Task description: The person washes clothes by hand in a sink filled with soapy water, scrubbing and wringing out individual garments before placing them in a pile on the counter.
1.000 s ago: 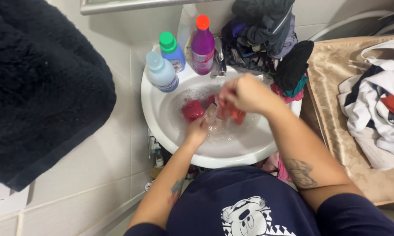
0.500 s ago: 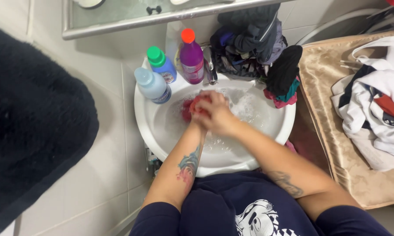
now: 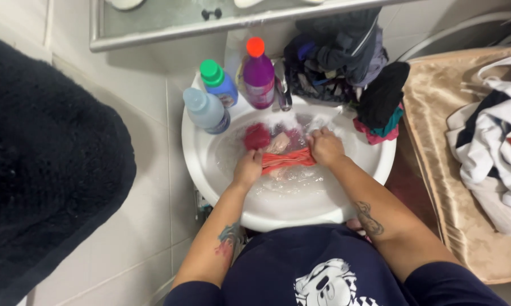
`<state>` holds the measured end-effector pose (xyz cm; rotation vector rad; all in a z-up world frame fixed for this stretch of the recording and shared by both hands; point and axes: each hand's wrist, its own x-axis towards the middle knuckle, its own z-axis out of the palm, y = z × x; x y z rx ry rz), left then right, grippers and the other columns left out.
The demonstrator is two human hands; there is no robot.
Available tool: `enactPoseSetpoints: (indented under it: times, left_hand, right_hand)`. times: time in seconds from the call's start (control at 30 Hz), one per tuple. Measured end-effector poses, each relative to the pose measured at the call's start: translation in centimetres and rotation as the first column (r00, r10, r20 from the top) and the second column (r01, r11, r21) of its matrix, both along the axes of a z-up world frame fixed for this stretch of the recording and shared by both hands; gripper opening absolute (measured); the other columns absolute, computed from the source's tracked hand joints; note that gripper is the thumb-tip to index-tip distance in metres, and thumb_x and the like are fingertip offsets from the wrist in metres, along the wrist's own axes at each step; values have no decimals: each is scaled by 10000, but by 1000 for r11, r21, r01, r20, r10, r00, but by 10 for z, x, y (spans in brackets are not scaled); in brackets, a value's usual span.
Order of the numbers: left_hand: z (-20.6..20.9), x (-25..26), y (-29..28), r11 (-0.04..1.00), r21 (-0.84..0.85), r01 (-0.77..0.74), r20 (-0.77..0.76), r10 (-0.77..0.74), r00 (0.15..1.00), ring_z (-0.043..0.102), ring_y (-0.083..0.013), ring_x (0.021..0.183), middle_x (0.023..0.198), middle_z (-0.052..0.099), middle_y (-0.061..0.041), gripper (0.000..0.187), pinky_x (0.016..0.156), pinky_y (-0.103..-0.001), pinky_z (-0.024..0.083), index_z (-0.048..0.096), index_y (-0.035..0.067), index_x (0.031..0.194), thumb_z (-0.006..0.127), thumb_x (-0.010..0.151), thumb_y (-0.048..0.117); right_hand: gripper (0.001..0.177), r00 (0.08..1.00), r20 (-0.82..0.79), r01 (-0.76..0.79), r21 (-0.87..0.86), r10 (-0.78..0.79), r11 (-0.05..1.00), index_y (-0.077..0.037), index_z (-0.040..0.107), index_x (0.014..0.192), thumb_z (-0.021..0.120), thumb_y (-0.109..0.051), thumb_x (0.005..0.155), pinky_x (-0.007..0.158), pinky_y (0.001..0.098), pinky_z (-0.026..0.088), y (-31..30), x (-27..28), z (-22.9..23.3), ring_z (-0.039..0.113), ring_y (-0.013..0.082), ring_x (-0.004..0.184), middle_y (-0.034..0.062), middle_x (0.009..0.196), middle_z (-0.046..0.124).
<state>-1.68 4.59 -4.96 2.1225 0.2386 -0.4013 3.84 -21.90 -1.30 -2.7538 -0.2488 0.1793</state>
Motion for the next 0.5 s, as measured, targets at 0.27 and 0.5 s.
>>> enactPoseSetpoints:
  times: [0.27,0.5]
  left_hand:
    - [49,-32,-37,715,512,476,-272,-391,879,359,-350,1429,1568,349,-148,756,1169,-512,271,278,156,1586,580,953,436]
    - [85,-19,-52,968,-103,227,32,-225,974,640,-347,1115,1262,656,-232,784,933,-450,514,534,29,1335,892,723,363]
  right_hand:
    - [328,897,-203,-400,11,394,917,-150,679,1209,625,-228,895,918,498,494,33,-39,-35,640,386,1081,205,1219,620]
    - [121,952,-246,-4,581,181,814,-4,670,793,735,-100,824,568,366,544,65,-15,85,674,199,629,112,697,710]
